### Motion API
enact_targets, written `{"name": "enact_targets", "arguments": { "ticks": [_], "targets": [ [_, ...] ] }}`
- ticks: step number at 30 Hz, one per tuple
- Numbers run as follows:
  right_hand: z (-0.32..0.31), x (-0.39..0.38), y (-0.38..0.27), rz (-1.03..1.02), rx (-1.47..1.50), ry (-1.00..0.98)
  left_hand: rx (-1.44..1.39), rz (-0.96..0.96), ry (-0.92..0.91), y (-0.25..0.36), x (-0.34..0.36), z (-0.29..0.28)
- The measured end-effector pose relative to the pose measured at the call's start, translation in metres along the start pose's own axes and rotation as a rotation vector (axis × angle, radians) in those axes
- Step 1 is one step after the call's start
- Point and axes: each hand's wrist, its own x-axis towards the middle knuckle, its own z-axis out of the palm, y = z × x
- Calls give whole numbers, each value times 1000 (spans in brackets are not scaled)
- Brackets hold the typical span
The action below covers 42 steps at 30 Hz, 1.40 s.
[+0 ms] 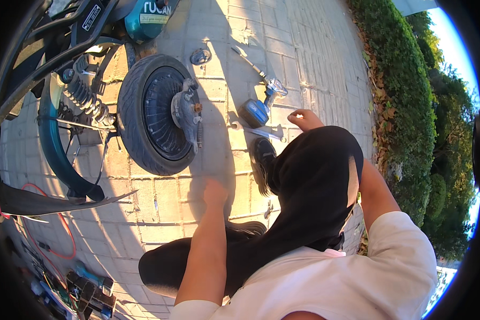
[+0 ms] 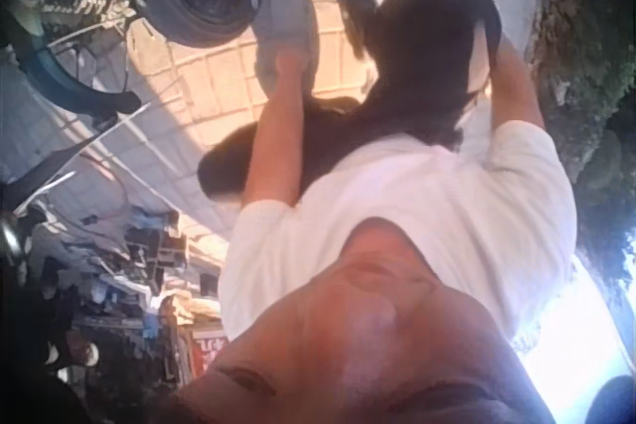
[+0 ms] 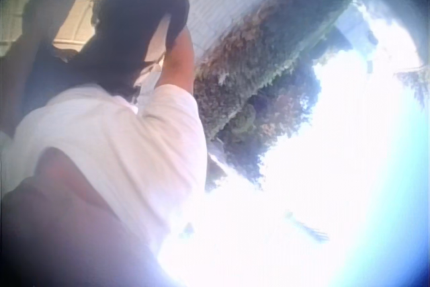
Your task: The person removes the rear wheel of a scooter, then uses a tire lever to pry the tire off the rim. They continue to work on the tire and rim, manipulating the tire bead with the lever.
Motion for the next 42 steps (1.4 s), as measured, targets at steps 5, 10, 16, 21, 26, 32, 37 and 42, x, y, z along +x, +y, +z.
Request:
{"name": "enact_targets", "arguments": {
  "ticks": [5,10,16,21,26,32,37,42],
  "targets": [
    [43,91,9,66,-199,212,-86,-54,-136,13,-15,15],
    [85,181,44,584,194,-23,-138,-155,-221,8,4,29],
    [129,204,88,455,547,329,-1065,-405,69,0,-8,-5],
    [71,279,148,471,461,462,-1178,-327,1090,-21,-44,-145],
    [11,335,201,305,-40,437,-827,-75,962,14,-70,-251],
    [2,368,22,-320,332,150,-292,-75,700,44,-104,-292],
    [-23,271,-237,-764,426,29,-398,32,395,-9,-153,-304],
    [-30,132,-431,-1199,499,-49,-193,-98,359,-63,-170,-269]
  ]
}}
